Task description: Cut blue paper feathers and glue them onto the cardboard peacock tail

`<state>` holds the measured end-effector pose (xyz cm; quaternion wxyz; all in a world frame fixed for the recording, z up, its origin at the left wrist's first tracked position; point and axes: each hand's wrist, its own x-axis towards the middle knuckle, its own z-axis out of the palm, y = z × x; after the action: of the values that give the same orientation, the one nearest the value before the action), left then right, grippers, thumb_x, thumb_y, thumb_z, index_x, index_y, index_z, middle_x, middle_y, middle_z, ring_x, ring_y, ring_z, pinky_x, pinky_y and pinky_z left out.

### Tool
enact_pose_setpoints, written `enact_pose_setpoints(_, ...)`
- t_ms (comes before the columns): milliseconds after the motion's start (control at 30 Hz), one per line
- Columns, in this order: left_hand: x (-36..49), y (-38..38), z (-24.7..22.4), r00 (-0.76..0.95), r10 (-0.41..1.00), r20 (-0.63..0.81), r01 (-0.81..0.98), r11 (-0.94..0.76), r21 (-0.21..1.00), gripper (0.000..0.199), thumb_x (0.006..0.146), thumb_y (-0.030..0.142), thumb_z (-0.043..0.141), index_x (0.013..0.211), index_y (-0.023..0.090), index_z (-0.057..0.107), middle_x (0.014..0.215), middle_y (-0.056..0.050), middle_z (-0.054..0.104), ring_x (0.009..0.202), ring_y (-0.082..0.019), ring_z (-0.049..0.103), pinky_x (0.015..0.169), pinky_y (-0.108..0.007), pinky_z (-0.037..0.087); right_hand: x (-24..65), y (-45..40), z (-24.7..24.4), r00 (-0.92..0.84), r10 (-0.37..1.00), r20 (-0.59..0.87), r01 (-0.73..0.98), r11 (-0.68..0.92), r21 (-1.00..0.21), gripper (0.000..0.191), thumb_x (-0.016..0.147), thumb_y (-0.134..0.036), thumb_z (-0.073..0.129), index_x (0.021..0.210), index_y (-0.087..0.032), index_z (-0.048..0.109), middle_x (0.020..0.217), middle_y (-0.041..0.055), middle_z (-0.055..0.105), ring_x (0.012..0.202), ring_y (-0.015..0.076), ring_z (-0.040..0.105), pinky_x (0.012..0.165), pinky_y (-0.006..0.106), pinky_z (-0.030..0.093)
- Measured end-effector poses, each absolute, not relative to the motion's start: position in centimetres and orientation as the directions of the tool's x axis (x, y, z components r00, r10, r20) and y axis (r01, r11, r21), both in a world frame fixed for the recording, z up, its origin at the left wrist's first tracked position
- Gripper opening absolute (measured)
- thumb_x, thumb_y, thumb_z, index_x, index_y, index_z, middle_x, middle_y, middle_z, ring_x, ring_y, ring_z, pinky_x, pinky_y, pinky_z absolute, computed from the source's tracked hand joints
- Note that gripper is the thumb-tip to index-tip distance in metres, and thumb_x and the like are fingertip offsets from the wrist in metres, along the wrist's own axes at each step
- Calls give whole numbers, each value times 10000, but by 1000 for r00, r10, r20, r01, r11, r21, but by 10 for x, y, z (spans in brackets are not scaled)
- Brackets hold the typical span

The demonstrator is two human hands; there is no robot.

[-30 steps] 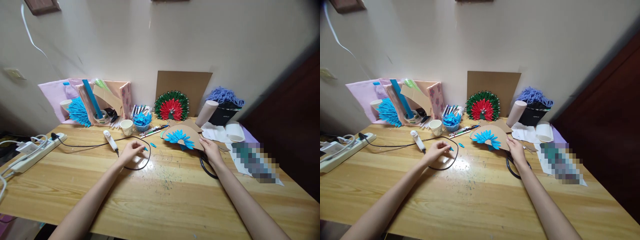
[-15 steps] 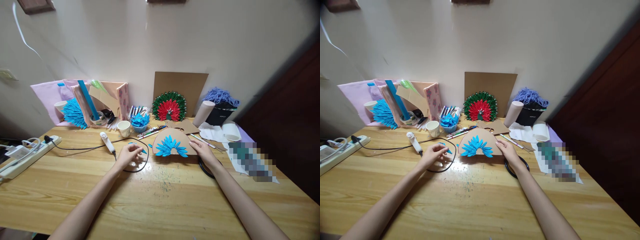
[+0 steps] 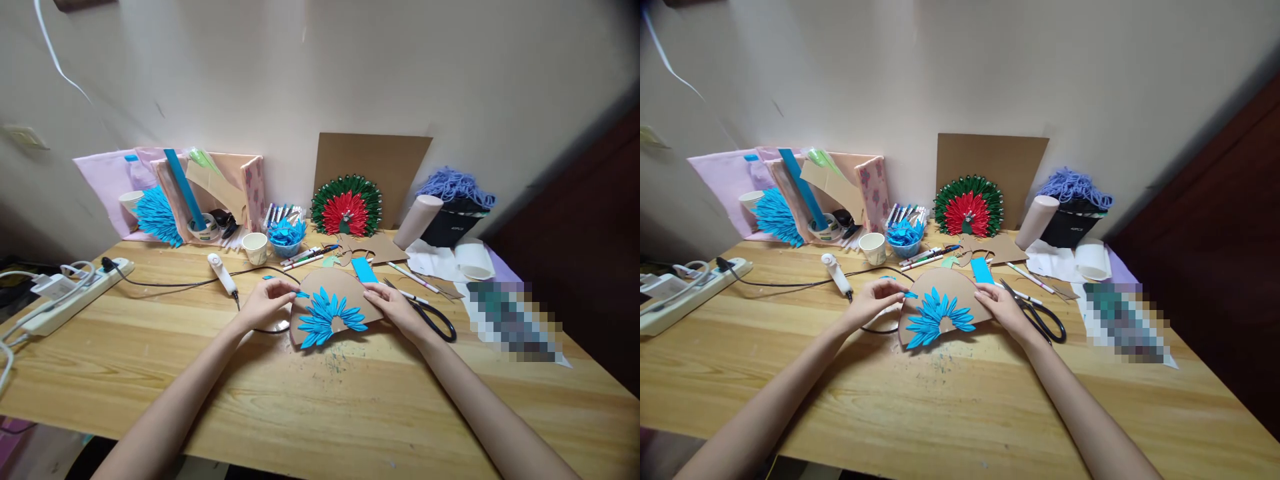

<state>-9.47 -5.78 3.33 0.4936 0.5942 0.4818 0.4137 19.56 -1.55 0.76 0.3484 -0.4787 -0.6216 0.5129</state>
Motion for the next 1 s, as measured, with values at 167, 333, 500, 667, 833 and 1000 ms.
enact_pose_setpoints(167,-93,-63,38,245,965,89,381,-180,907,266,764,328,551,951,147,605,868,-49,636,679,-124,557,609,-240,442,185,-23,7,-315,945,-86,238,-9,-971,393,706,-454,600,1001,-195,622,1070,61,637,996,255,570,826,344,466)
enact_pose_setpoints(333,-88,-69,43,323,931,172,543,-331,772,192,798,244,486,922,170,613,824,-32,612,724,-137,508,642,-247,399,171,-32,8,-373,916,-146,207,-71,-976,412,698,-453,611,1024,-201,621,1046,62,648,976,252,584,815,355,482)
enact_pose_setpoints(500,-82,-72,44,390,899,199,594,-410,692,179,796,152,437,853,177,604,805,-31,591,774,-159,490,709,-279,380,159,-38,6,-435,885,-167,179,-97,-979,417,689,-439,623,1029,-197,617,1013,61,660,970,246,588,836,372,474)
enact_pose_setpoints(667,-81,-73,43,474,849,233,600,-506,619,199,781,96,408,847,179,577,838,-27,588,817,-161,483,743,-276,362,155,-40,3,-454,875,-167,156,-106,-982,393,697,-408,625,1027,-195,614,1067,67,640,973,233,588,833,357,473)
enact_pose_setpoints(833,-79,-74,41,513,826,232,590,-536,604,190,776,91,413,847,180,566,862,-29,583,827,-159,481,749,-271,365,154,-40,1,-463,871,-163,173,-91,-981,399,708,-409,614,1039,-188,603,1102,74,621,992,237,575,844,364,461)
enact_pose_setpoints(1000,-79,-72,33,527,819,228,579,-542,609,186,800,118,407,892,182,555,906,-35,583,864,-165,480,780,-282,368,156,-38,-3,-472,875,-108,234,6,-972,382,757,-405,557,1071,-188,586,1071,69,625,975,230,570,827,358,457)
